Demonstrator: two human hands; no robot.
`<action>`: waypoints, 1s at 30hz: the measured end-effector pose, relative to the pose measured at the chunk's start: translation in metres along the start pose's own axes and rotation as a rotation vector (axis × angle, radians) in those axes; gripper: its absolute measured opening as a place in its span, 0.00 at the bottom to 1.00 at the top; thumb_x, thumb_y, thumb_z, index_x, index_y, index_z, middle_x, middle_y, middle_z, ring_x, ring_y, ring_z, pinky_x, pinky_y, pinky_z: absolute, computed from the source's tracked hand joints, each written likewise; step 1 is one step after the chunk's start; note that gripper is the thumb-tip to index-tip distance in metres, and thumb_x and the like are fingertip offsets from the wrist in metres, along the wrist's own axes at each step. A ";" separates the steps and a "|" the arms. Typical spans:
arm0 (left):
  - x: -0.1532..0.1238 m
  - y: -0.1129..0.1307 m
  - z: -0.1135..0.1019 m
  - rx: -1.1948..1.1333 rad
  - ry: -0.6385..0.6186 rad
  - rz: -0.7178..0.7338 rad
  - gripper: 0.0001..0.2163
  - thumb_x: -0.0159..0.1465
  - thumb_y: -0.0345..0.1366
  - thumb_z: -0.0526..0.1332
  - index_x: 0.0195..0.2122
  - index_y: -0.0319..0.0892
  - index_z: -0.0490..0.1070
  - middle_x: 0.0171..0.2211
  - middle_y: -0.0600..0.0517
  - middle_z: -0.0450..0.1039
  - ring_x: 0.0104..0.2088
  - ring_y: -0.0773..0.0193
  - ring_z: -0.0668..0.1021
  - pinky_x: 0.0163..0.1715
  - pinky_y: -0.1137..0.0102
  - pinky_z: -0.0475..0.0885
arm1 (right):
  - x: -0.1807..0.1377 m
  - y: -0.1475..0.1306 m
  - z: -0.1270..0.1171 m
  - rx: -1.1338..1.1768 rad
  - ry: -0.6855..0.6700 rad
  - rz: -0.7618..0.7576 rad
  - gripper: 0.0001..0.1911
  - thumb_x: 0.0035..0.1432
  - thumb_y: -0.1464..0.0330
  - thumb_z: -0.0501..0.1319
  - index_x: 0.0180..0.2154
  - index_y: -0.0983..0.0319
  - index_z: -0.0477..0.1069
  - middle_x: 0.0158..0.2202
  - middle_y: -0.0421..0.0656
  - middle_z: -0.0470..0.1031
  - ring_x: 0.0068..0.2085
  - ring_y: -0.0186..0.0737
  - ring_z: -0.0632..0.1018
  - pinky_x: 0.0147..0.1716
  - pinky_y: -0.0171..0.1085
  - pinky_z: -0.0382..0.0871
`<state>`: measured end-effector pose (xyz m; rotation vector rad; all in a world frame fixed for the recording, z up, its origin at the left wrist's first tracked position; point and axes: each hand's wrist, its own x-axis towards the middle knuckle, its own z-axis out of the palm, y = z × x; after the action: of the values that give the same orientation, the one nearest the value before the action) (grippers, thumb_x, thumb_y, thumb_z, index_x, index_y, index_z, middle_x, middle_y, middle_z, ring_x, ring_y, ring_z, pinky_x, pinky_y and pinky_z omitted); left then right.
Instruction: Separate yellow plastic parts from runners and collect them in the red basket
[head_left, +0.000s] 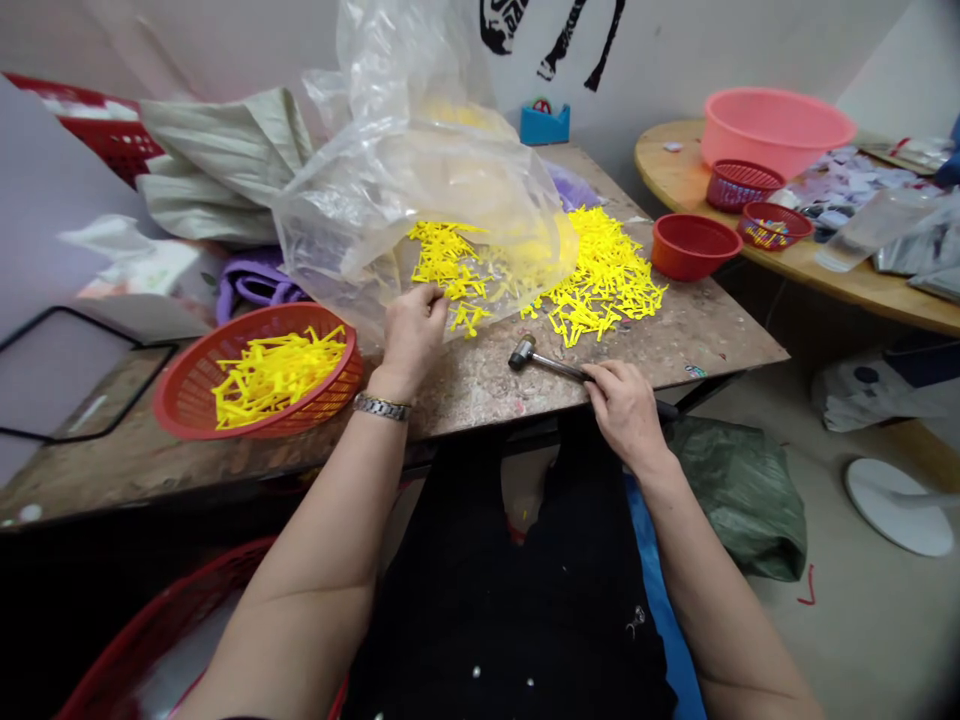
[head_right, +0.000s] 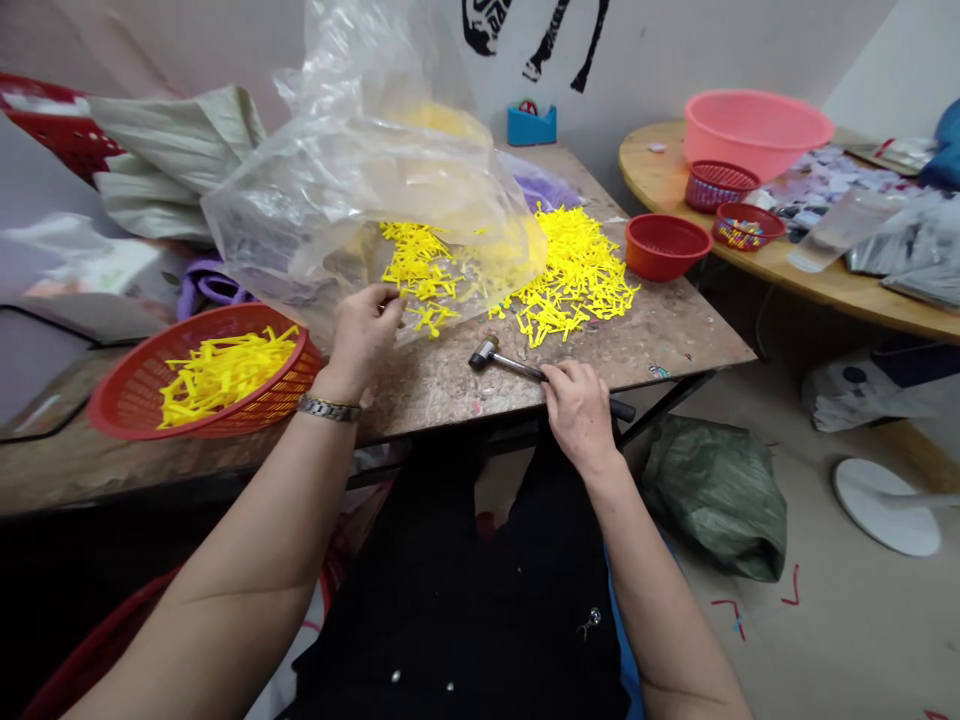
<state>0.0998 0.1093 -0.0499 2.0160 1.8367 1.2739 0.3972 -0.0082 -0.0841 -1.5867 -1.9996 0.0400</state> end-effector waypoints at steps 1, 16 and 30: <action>-0.001 -0.001 0.000 0.009 -0.008 0.005 0.05 0.62 0.34 0.59 0.33 0.41 0.74 0.30 0.50 0.75 0.35 0.59 0.77 0.38 0.68 0.70 | 0.000 0.000 0.000 0.005 0.003 -0.002 0.16 0.68 0.69 0.56 0.52 0.61 0.76 0.49 0.50 0.79 0.51 0.51 0.74 0.51 0.47 0.68; -0.039 0.051 0.003 -0.723 -0.072 -0.174 0.08 0.60 0.38 0.66 0.33 0.42 0.68 0.26 0.56 0.70 0.24 0.69 0.78 0.16 0.79 0.66 | -0.002 -0.005 -0.006 0.244 0.193 -0.080 0.15 0.69 0.68 0.56 0.52 0.60 0.76 0.47 0.50 0.80 0.49 0.49 0.78 0.52 0.49 0.71; -0.114 0.102 -0.001 -0.640 -0.804 -0.119 0.09 0.65 0.39 0.60 0.35 0.40 0.76 0.25 0.53 0.73 0.22 0.70 0.73 0.20 0.78 0.68 | -0.012 -0.046 -0.020 0.716 0.013 -0.054 0.07 0.65 0.70 0.59 0.37 0.59 0.77 0.37 0.41 0.81 0.40 0.39 0.80 0.44 0.38 0.73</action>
<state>0.1880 -0.0159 -0.0430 1.6508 0.9899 0.7025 0.3666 -0.0388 -0.0557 -1.0600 -1.7299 0.6453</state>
